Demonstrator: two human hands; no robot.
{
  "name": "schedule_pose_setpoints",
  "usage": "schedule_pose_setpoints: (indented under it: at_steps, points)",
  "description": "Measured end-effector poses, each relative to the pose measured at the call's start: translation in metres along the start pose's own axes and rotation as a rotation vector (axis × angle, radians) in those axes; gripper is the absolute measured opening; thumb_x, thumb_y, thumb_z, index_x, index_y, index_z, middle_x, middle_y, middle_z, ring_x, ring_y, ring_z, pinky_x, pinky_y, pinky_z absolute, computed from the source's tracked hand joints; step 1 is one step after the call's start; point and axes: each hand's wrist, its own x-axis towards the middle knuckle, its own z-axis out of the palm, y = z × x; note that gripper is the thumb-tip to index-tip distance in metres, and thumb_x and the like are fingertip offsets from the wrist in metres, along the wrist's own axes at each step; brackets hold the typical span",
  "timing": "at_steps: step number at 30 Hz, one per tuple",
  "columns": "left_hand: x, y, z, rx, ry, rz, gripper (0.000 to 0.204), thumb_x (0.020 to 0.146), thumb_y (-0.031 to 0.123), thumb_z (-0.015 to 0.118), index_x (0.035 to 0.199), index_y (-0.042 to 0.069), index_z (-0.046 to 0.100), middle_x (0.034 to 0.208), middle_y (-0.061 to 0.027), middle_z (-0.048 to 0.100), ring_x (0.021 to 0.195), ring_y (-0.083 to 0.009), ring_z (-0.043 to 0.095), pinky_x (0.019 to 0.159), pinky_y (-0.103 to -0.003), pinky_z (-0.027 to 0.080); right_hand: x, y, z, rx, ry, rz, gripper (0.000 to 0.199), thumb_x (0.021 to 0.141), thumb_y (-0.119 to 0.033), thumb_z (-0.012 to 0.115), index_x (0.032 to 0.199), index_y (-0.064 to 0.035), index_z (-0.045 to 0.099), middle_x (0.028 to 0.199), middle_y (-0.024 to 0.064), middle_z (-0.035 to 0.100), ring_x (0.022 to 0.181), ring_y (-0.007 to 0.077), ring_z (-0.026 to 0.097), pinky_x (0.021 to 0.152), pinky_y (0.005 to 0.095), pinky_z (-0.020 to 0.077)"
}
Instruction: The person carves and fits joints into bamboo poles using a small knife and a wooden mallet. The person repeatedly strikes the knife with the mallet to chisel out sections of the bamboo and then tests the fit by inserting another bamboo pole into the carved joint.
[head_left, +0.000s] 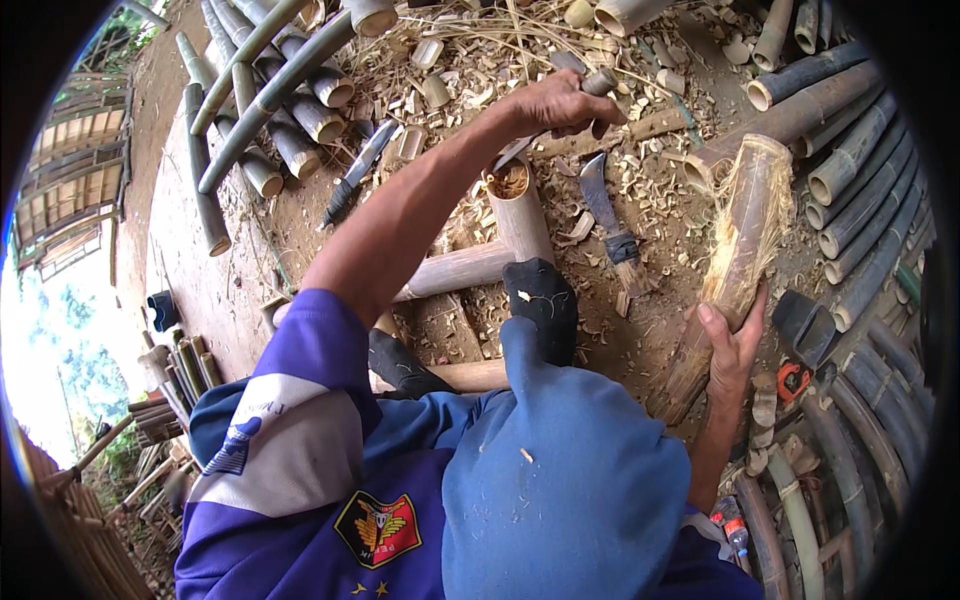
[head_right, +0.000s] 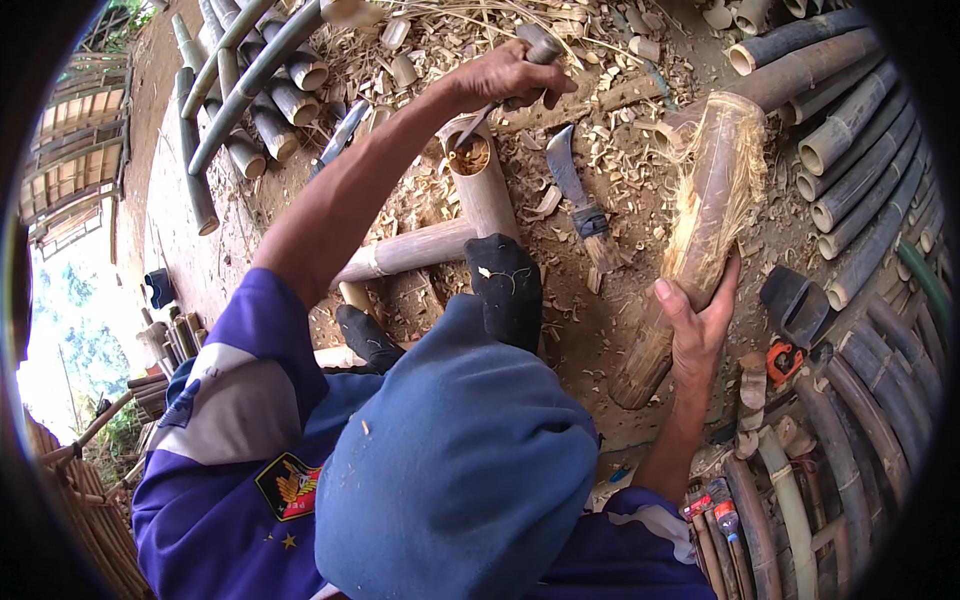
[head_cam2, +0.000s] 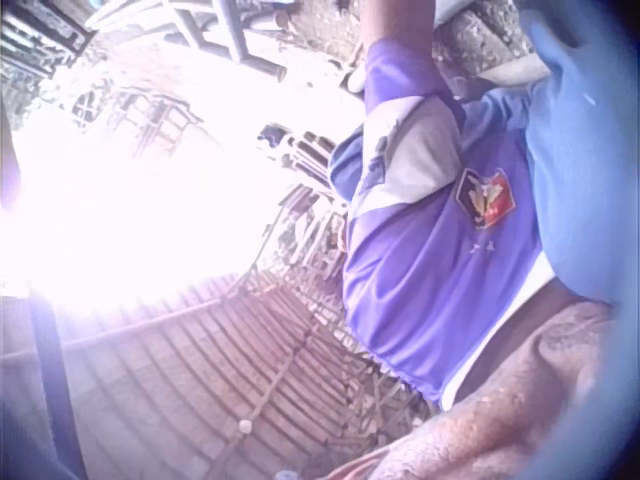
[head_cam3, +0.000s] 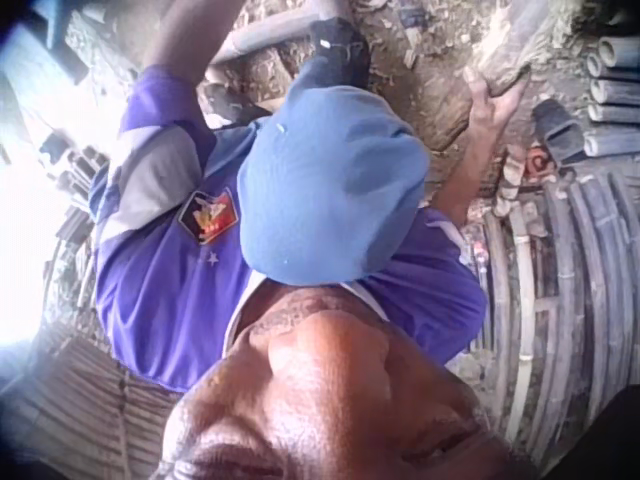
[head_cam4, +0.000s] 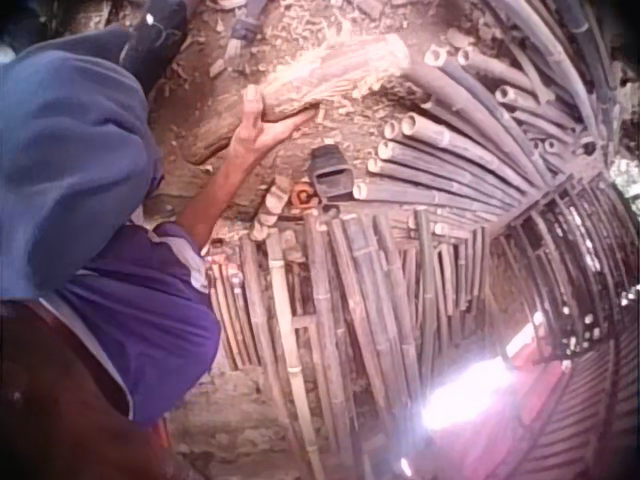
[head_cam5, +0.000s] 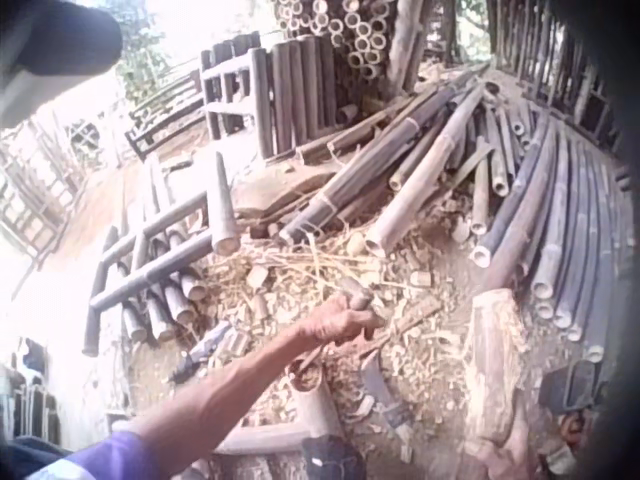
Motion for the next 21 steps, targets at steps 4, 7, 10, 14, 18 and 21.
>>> schedule_pose_setpoints:
  at_steps: [4, 7, 10, 14, 18, 21]
  points:
    - [0.015, -0.017, 0.0, 0.089, -0.135, -0.027, 0.031, 0.089, 0.038, 0.076, 0.087, 0.008, 0.069, 0.074, -0.0027, 0.068, 0.057, -0.0074, 0.056, 0.051, -0.027, 0.047, 0.016, -0.012, 0.007, 0.026, 0.011, -0.074, 0.09, 0.083, -0.013, 0.075, 0.155, 0.0042, 0.024, 0.121, 0.0165, 0.058, 0.09, 0.0218, 0.066, 0.081, 0.0344, 0.0567]
    - [0.001, -0.01, 0.016, 0.15, 0.09, 0.051, 0.033, 0.091, 0.042, 0.073, 0.095, 0.009, 0.073, 0.08, -0.0075, 0.072, 0.068, -0.0075, 0.066, 0.061, -0.028, 0.058, 0.034, -0.028, 0.01, -0.003, 0.008, -0.192, 0.088, 0.083, -0.013, 0.075, 0.154, 0.0044, 0.026, 0.119, 0.0165, 0.059, 0.089, 0.0221, 0.067, 0.081, 0.0343, 0.0567]
    - [-0.03, -0.002, 0.065, 0.385, 0.212, 0.126, 0.034, 0.09, 0.047, 0.073, 0.083, 0.014, 0.07, 0.076, -0.0051, 0.07, 0.066, -0.0149, 0.067, 0.057, -0.033, 0.06, 0.042, -0.038, 0.016, -0.036, 0.024, -0.288, 0.087, 0.083, -0.012, 0.074, 0.154, 0.0045, 0.026, 0.119, 0.017, 0.059, 0.088, 0.0222, 0.067, 0.08, 0.0343, 0.0568]
    - [-0.048, -0.009, 0.129, 0.655, 0.398, 0.247, 0.024, 0.082, 0.034, 0.078, 0.085, 0.011, 0.072, 0.078, -0.009, 0.073, 0.072, -0.0273, 0.072, 0.064, -0.041, 0.06, 0.037, -0.039, 0.029, -0.035, 0.022, -0.294, 0.082, 0.084, -0.013, 0.068, 0.152, 0.0039, 0.026, 0.11, 0.0207, 0.062, 0.084, 0.0241, 0.065, 0.07, 0.0372, 0.0573]
    - [-0.043, -0.025, 0.129, 0.688, 0.452, 0.057, 0.02, 0.079, 0.03, 0.079, 0.088, 0.012, 0.073, 0.075, -0.0124, 0.071, 0.072, -0.0334, 0.071, 0.067, -0.047, 0.055, 0.024, -0.036, 0.026, -0.085, 0.017, -0.277, 0.082, 0.084, -0.013, 0.068, 0.152, 0.0046, 0.026, 0.11, 0.021, 0.062, 0.083, 0.0242, 0.065, 0.071, 0.0379, 0.0571]
    - [-0.037, -0.024, 0.115, 0.632, 0.444, 0.024, 0.019, 0.077, 0.028, 0.076, 0.086, 0.011, 0.073, 0.074, -0.0153, 0.071, 0.072, -0.0355, 0.071, 0.067, -0.048, 0.056, 0.02, -0.038, 0.019, -0.067, -0.003, -0.224, 0.079, 0.085, -0.011, 0.064, 0.152, 0.0053, 0.026, 0.108, 0.0214, 0.062, 0.082, 0.025, 0.065, 0.07, 0.0387, 0.057]
